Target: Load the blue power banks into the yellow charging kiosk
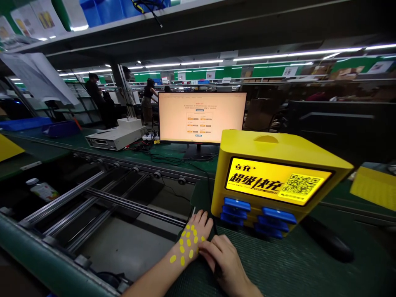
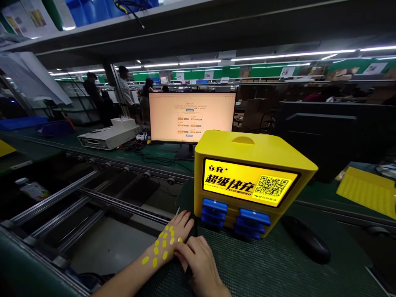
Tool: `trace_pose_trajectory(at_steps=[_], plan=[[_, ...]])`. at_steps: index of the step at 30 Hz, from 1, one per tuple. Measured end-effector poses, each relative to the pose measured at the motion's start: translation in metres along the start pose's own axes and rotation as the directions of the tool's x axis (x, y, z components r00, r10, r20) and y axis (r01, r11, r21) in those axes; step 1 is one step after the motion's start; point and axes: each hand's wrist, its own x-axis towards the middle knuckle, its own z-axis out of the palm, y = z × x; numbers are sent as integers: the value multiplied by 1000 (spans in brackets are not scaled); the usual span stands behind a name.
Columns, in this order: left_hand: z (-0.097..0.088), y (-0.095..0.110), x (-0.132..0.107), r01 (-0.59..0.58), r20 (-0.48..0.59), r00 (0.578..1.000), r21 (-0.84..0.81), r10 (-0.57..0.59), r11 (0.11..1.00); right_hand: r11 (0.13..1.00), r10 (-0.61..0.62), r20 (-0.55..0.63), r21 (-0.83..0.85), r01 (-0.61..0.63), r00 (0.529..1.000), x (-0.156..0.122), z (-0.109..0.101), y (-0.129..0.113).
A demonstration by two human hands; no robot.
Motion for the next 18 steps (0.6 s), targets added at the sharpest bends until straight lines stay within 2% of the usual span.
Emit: trace_pose_trajectory(at_steps=[5, 10, 14, 18], plan=[[-3, 0, -1, 8, -14, 1000, -26, -8, 1000, 999, 20, -44, 40, -18, 999, -1, -1, 1], [-7, 0, -4, 28, -55, 998, -71, -32, 997, 984, 79, -74, 164, -66, 994, -3, -2, 2], [-11, 0, -6, 31, -85, 996, -116, -41, 993, 964, 134, -56, 238, -117, 989, -2, -4, 0], [-12, 3, -6, 48, -99, 993, -149, -63, 988, 963, 157, -36, 229, -145, 987, 0, -5, 0]])
